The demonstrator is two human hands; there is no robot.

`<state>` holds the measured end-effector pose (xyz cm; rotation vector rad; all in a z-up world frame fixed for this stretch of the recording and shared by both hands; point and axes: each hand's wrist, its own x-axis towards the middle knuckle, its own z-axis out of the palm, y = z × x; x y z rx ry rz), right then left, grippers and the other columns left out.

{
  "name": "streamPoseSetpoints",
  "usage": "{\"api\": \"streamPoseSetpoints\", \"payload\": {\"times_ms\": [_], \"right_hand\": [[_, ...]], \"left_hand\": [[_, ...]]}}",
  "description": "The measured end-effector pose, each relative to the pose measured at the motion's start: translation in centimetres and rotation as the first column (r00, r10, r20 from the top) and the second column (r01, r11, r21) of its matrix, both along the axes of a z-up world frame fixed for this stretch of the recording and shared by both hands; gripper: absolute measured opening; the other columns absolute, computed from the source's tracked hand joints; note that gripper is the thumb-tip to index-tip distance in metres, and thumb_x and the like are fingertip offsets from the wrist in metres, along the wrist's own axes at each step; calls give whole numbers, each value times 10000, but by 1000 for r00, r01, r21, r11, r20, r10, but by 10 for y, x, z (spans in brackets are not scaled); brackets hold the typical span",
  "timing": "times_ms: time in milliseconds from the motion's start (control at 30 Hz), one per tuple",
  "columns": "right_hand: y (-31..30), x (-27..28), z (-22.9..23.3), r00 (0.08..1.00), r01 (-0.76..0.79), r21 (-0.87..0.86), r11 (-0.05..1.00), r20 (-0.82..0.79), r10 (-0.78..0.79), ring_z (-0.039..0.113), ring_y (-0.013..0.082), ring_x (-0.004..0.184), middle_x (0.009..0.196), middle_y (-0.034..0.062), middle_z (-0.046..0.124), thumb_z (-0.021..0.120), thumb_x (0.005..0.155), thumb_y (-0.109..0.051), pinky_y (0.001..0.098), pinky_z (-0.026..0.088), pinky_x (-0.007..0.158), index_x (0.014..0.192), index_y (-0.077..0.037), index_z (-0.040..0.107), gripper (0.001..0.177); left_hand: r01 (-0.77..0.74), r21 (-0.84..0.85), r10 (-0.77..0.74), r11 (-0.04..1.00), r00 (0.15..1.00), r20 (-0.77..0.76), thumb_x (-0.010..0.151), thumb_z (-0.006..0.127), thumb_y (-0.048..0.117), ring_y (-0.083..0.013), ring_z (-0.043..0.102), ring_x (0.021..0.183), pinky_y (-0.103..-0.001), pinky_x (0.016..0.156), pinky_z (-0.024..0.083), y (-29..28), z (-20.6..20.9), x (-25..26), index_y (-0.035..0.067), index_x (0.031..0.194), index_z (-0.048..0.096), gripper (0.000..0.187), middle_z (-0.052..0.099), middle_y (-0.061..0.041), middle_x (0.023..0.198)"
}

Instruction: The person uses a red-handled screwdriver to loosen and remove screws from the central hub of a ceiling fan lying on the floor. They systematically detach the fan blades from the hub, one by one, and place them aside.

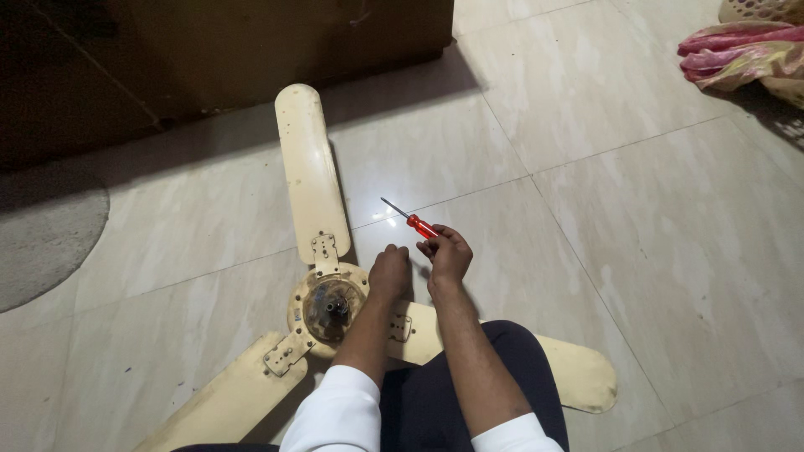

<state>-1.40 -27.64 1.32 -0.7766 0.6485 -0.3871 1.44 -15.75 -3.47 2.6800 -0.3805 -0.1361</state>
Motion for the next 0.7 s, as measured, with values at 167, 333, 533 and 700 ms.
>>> {"api": "streamPoseSetpoints", "payload": {"times_ms": [167,333,533,700], "right_hand": [[-2,0,-4,1000,6,7,1000,19,-6,655,168,631,802,117,651,537,860,96,308,662,651,1027,77,667,213],[-3,4,-17,999,14,1,1000,38,-14,652,170,619,791,119,647,537,865,88,316,659,640,1027,70,668,209],[0,5,-22,994,-8,-69,998,109,16,656,176,615,788,117,640,546,867,76,321,656,633,1034,73,678,213],[20,-5,-6,981,-112,-261,959,124,148,643,127,643,838,91,656,619,907,-7,323,667,609,1076,52,697,196]], "left_hand": [[-5,46,7,999,999,-35,972,508,150,-373,667,1060,-497,896,554,-3,2,1,80,1079,696,228,665,-181,1106],[8,25,-7,1000,999,-48,974,501,153,-370,660,1079,-495,913,546,0,4,0,98,1110,712,257,671,-179,1125],[128,54,-122,990,988,-94,864,652,94,-365,661,1121,-471,945,547,24,39,3,93,1218,698,356,693,-191,1160],[122,-185,-127,975,992,-17,818,781,193,-352,665,1088,-450,938,533,98,84,-26,88,1220,696,424,688,-169,1183]]}}
